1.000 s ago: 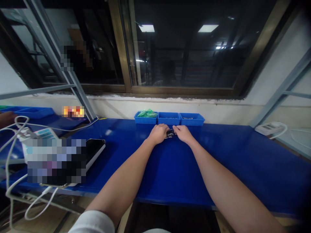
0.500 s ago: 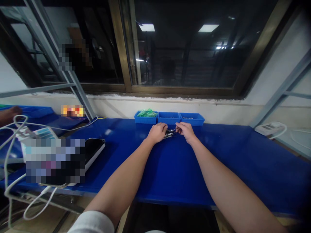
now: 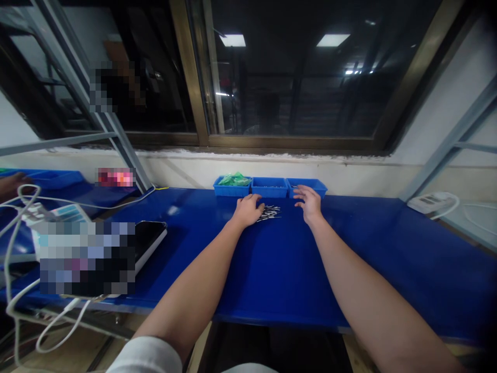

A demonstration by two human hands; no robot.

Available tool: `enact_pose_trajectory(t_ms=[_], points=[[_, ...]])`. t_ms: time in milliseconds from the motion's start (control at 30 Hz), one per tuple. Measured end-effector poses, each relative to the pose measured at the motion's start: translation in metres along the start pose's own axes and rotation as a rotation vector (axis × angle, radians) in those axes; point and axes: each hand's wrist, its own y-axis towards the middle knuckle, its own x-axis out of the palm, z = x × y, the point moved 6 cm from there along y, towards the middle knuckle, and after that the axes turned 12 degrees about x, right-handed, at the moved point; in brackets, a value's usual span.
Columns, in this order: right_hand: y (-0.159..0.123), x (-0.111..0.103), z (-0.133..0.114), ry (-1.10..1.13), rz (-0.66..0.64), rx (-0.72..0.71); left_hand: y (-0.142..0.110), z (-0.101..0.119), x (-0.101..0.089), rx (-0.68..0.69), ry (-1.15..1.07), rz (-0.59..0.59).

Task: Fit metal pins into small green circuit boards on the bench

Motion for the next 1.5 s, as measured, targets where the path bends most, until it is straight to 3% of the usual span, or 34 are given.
enact_pose_trajectory(t_ms=[167, 267, 400, 567, 767, 1000, 1167, 1400, 1500], points=[[-0.014, 0.025, 0.001, -0.633, -0.114, -0.203, -0.005, 0.005, 0.015, 0.093, -0.024, -0.211], [-0.021, 0.038, 0.007, -0.917, -0.183, -0.291, -0.006, 0.006, 0.021, 0.113, -0.003, -0.263], [-0.018, 0.042, 0.014, -1.056, -0.183, -0.340, -0.005, 0.005, 0.025, 0.126, -0.005, -0.292], [-0.018, 0.050, 0.023, -1.152, -0.274, -0.380, -0.004, 0.004, 0.026, 0.148, -0.016, -0.300], [-0.020, 0.047, 0.017, -1.112, -0.231, -0.346, -0.003, 0.005, 0.024, 0.155, -0.039, -0.274], [-0.032, 0.056, 0.005, -0.971, -0.313, -0.329, 0.002, 0.020, 0.004, 0.224, -0.080, -0.046], [-0.037, 0.060, 0.005, -0.898, -0.353, -0.283, 0.003, 0.025, -0.005, 0.223, -0.048, 0.009], [-0.039, 0.061, 0.005, -0.467, -0.458, -0.172, 0.003, 0.025, -0.006, 0.195, 0.007, 0.007], [-0.039, 0.059, 0.003, -0.378, -0.463, -0.114, 0.003, 0.027, -0.005, 0.217, -0.030, 0.003]])
